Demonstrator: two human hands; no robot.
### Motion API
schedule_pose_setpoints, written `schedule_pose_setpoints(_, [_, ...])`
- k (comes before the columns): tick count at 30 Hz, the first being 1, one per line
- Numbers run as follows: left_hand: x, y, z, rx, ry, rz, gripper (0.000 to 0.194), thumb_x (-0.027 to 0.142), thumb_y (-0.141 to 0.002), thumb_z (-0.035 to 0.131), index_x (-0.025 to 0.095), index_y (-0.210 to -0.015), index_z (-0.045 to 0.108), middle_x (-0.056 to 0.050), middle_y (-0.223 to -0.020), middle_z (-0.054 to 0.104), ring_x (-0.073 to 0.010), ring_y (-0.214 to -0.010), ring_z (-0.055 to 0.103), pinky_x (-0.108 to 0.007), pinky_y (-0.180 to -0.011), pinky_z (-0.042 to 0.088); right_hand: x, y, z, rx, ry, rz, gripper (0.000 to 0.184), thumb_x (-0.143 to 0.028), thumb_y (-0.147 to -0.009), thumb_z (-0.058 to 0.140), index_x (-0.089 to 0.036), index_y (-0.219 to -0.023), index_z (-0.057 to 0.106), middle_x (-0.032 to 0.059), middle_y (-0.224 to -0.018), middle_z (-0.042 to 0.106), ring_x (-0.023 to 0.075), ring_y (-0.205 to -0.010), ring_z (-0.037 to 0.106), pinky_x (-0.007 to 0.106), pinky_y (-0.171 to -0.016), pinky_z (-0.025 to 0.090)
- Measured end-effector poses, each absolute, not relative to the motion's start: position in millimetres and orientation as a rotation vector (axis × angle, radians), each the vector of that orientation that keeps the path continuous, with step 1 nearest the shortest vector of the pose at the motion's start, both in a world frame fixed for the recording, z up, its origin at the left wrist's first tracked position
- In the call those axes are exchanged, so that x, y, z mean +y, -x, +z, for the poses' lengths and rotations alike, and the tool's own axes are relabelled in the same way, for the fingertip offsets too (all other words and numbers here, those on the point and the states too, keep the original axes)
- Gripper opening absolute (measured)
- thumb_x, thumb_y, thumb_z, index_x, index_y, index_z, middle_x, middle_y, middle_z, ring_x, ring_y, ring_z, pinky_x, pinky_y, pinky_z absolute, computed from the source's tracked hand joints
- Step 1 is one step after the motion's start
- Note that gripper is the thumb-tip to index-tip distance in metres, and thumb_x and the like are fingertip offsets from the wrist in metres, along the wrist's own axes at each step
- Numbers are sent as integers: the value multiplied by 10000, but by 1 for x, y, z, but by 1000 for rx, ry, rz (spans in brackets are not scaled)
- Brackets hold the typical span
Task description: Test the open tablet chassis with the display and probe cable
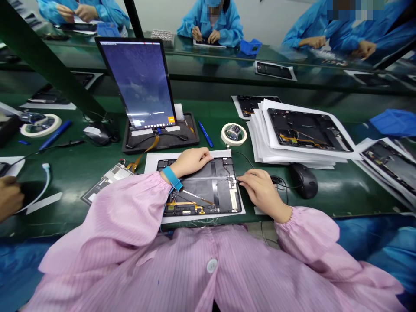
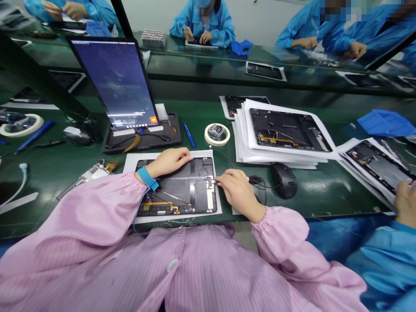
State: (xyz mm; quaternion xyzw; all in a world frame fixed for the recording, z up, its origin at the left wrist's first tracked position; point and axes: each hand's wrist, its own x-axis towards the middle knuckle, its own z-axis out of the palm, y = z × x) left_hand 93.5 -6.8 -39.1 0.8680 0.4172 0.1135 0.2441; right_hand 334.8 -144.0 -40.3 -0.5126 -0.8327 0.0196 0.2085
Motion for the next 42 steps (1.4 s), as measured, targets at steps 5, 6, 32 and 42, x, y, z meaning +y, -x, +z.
schedule_pose_setpoints(5, [-4, -92, -42, 1119, -2336, 356, 256, 408, -901, 481, 195, -851, 614, -7, -718, 645, -172, -666, 572, -257, -580, 342, -145, -329, -44, -2270, 1464, 130, 224, -200, -950, 422, -184, -1047, 623, 79, -921, 664, 234, -935, 543, 406, -833, 426])
schedule_pose_setpoints(6, [-4, -92, -44, 1106, -2325, 374, 253, 405, -897, 489, 192, -840, 613, -6, -710, 641, -167, -656, 567, -256, -584, 351, -146, -329, -45, -2262, 1483, 158, 222, -204, -951, 418, -181, -1051, 615, 83, -930, 658, 233, -917, 544, 402, -815, 435])
schedule_pose_setpoints(32, [98, 84, -36, 2011, -1778, 961, 152, 317, -718, 655, 175, -772, 648, -64, -843, 689, -229, -884, 621, -329, -835, 473, -135, -347, -72, -2336, 1441, -26, 246, -322, -979, 365, -197, -1079, 552, 70, -1016, 652, 206, -914, 633, 338, -781, 522])
schedule_pose_setpoints(42, [51, 53, -8, 2255, -2061, 860, 327, 132, -785, 468, 131, -1089, 592, -133, -1058, 654, -280, -1069, 548, -393, -888, 461, -132, -346, -68, -2338, 1400, -69, 243, -337, -968, 379, -208, -1069, 558, 58, -987, 664, 196, -868, 650, 318, -747, 531])
